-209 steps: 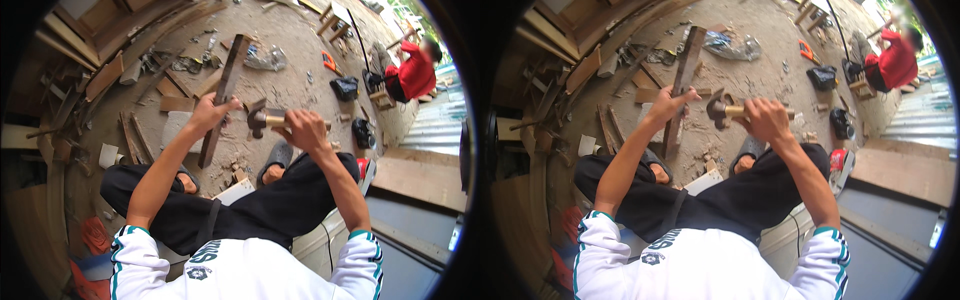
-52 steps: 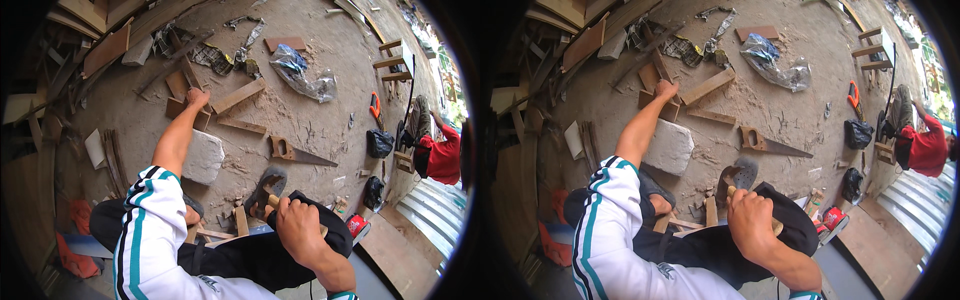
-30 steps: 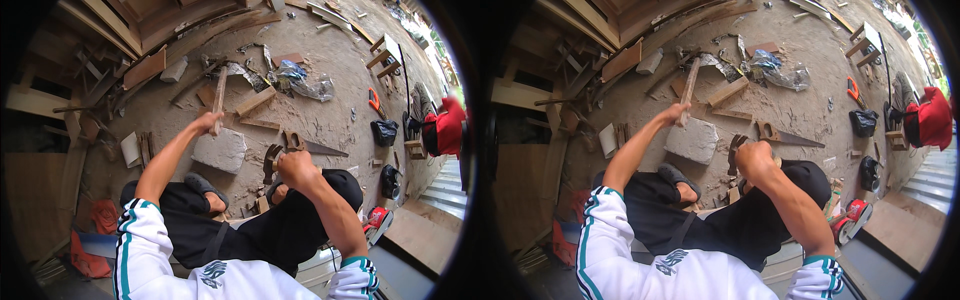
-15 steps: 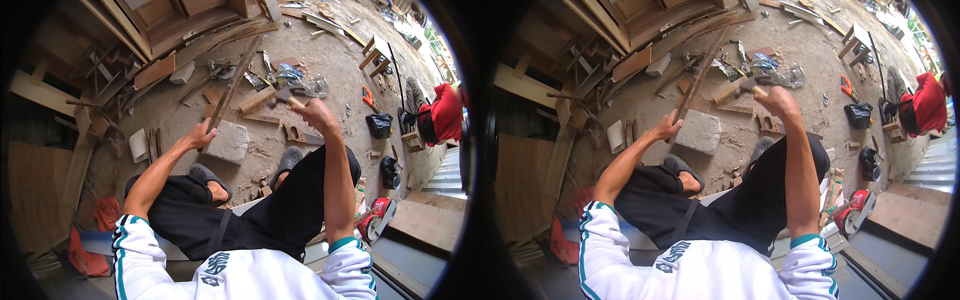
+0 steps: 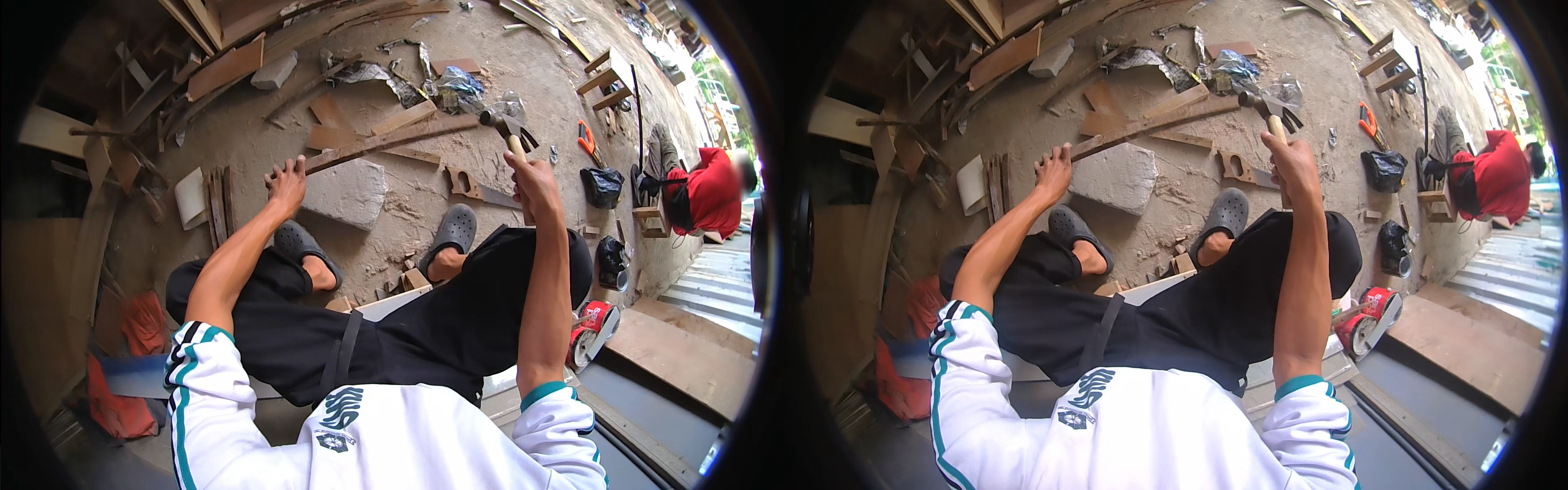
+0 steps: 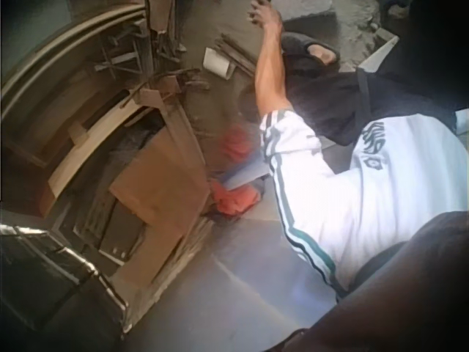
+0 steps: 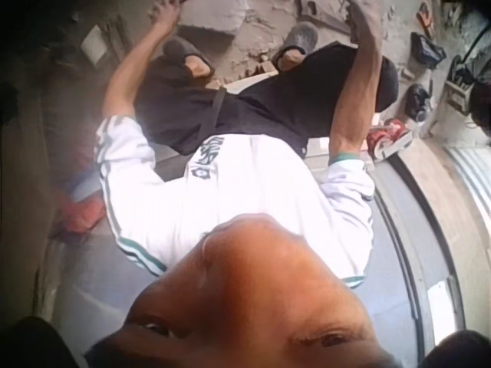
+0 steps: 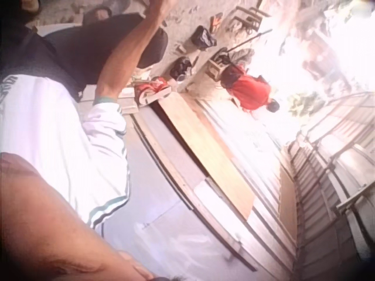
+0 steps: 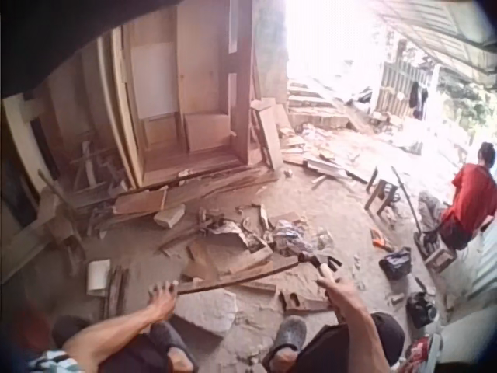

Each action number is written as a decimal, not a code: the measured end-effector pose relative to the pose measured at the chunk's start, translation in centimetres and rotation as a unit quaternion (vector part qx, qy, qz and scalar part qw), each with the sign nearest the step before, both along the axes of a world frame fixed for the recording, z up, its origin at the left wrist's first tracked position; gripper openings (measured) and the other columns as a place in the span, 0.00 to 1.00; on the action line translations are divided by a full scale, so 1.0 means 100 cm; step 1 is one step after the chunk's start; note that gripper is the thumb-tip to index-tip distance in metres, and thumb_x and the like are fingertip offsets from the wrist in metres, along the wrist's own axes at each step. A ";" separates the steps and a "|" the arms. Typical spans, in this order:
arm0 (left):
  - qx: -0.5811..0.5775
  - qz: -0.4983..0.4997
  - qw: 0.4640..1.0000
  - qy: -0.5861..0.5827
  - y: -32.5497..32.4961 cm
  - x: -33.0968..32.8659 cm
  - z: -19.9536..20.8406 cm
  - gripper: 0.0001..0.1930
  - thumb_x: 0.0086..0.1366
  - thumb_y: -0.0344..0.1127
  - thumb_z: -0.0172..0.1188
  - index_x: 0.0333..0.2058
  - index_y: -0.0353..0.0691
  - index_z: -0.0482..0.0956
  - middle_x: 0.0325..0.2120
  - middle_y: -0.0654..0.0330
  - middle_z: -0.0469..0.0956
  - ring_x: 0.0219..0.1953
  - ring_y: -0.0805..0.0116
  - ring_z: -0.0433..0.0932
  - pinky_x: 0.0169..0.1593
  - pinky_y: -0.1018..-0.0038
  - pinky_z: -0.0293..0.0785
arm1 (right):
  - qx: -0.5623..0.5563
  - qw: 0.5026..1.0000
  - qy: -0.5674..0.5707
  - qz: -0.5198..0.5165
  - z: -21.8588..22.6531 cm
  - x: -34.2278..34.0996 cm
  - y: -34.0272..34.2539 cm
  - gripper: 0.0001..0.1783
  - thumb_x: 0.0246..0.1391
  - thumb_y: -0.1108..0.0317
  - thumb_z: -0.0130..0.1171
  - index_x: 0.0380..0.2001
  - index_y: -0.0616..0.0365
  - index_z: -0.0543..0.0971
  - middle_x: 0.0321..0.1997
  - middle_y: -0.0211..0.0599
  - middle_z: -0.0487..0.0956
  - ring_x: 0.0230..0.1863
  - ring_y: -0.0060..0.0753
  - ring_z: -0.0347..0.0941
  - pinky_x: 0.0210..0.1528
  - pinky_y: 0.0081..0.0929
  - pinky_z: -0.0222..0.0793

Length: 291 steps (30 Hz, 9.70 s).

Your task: The person sits on the floor and repeatedly hammers a long, thin piece of wood placed on a concrete block. The person holds the wood with one hand and strikes it with a hammer in the other hand, occasionally repositioning the wood.

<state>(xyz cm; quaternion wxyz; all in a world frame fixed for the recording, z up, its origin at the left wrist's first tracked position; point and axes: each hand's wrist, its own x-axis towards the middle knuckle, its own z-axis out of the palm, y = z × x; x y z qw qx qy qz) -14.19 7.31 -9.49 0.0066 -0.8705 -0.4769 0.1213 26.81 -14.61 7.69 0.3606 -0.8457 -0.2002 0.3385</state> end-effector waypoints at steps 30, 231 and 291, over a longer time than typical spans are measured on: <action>0.211 0.173 0.864 -0.423 0.018 -0.003 0.012 0.31 0.67 0.38 0.56 0.63 0.30 0.54 0.67 0.39 0.54 0.68 0.38 0.56 0.68 0.50 0.55 | 0.078 0.954 0.220 0.188 -0.089 -0.101 -0.038 0.16 0.52 0.72 0.71 0.35 0.58 0.71 0.29 0.28 0.73 0.29 0.22 0.73 0.32 0.24 0.73; -0.152 -0.089 0.930 -0.321 0.006 0.035 0.178 0.33 0.68 0.65 0.50 0.35 0.32 0.77 0.21 0.41 0.73 0.24 0.44 0.74 0.32 0.61 0.69 | 0.082 0.918 0.201 0.332 0.066 -0.051 0.018 0.22 0.68 0.49 0.51 0.42 0.60 0.75 0.21 0.25 0.70 0.15 0.16 0.66 0.16 0.21 0.62; -0.400 0.094 0.843 -0.347 -0.086 0.341 0.078 0.08 0.53 0.36 0.66 0.26 0.36 0.83 0.17 0.59 0.80 0.17 0.72 0.77 0.24 0.71 0.73 | -0.168 0.939 -0.165 0.250 -0.070 0.005 -0.089 0.19 0.62 0.55 0.55 0.41 0.63 0.77 0.35 0.59 0.82 0.39 0.61 0.80 0.40 0.53 0.76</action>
